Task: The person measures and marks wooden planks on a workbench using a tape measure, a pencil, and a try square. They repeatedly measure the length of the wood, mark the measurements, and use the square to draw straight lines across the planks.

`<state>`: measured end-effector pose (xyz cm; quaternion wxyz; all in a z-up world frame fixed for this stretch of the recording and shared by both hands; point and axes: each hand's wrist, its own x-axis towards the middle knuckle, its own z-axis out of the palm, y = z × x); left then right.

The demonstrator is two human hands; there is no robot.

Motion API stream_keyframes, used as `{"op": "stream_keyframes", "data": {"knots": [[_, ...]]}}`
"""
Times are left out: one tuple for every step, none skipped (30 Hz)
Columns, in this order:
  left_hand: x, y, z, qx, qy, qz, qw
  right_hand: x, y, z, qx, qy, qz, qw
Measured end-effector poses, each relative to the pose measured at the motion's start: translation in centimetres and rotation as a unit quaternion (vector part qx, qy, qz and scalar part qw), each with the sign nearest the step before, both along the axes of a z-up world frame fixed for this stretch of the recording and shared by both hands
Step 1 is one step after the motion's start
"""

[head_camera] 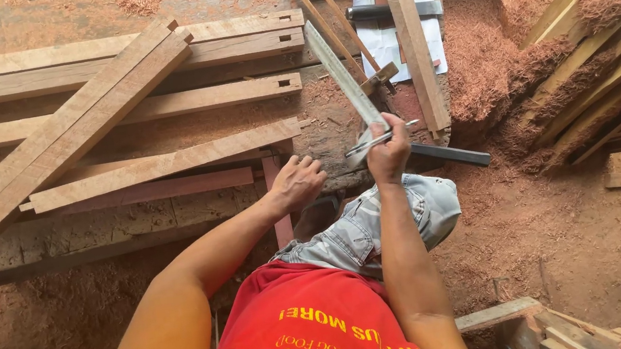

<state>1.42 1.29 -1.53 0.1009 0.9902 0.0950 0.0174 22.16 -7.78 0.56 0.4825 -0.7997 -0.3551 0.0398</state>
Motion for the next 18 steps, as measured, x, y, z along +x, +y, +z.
{"op": "stream_keyframes", "data": {"knots": [[0.4, 0.2, 0.1, 0.000, 0.000, -0.001, 1.000, 0.4, -0.2, -0.7, 0.000, 0.000, -0.001, 1.000], [0.7, 0.4, 0.2, 0.003, -0.018, -0.005, 1.000, 0.9, -0.4, -1.4, 0.041, -0.017, -0.036, 0.998], [1.0, 0.6, 0.4, 0.006, -0.035, -0.008, 0.999, 1.3, -0.5, -2.2, 0.083, -0.035, -0.069, 0.994], [1.3, 0.6, -0.1, 0.006, -0.036, -0.007, 0.999, 1.7, -0.5, -2.7, 0.082, -0.035, -0.067, 0.994], [1.5, 0.8, -0.6, 0.003, -0.069, -0.002, 0.998, 2.1, -0.5, -3.2, 0.143, 0.062, -0.081, 0.984], [1.7, 0.9, -1.0, 0.000, -0.102, 0.002, 0.995, 2.5, -0.4, -3.8, 0.202, 0.158, -0.094, 0.962], [1.6, 1.1, -0.1, -0.002, -0.101, 0.002, 0.995, 2.6, -0.5, -3.6, 0.200, 0.159, -0.094, 0.962], [1.5, 1.3, 0.8, -0.014, -0.131, -0.006, 0.991, 2.7, -0.7, -3.4, 0.250, 0.302, -0.097, 0.915], [1.3, 1.5, 1.7, -0.026, -0.160, -0.016, 0.987, 2.8, -0.8, -3.3, 0.296, 0.437, -0.098, 0.844], [0.2, 2.0, 2.0, -0.028, -0.158, -0.017, 0.987, 2.6, -1.1, -2.8, 0.295, 0.438, -0.101, 0.843], [-0.8, 2.6, 2.3, -0.032, -0.166, 0.009, 0.986, 2.5, -1.2, -2.3, 0.288, 0.500, -0.059, 0.814], [-1.9, 3.1, 2.7, -0.036, -0.174, 0.034, 0.983, 2.4, -1.3, -1.6, 0.278, 0.560, -0.018, 0.780], [-3.3, 4.2, 2.2, -0.034, -0.174, 0.033, 0.984, 1.9, -1.1, -1.4, 0.281, 0.560, -0.018, 0.779], [-4.8, 5.2, 1.8, -0.084, -0.189, 0.140, 0.968, 1.3, -0.8, -1.2, 0.226, 0.578, 0.025, 0.784], [-6.6, 5.9, 1.4, -0.135, -0.200, 0.248, 0.938, 0.5, -1.0, -1.0, 0.167, 0.595, 0.067, 0.783], [-7.3, 7.0, 1.6, -0.135, -0.198, 0.248, 0.939, -0.6, -0.5, -1.0, 0.167, 0.596, 0.066, 0.782], [-7.9, 8.3, 1.8, -0.174, -0.182, 0.293, 0.923, -1.7, 0.2, -0.9, 0.127, 0.584, 0.105, 0.795], [-8.5, 9.7, 2.1, -0.212, -0.165, 0.336, 0.903, -2.7, 0.9, -0.8, 0.086, 0.570, 0.144, 0.804]]}}
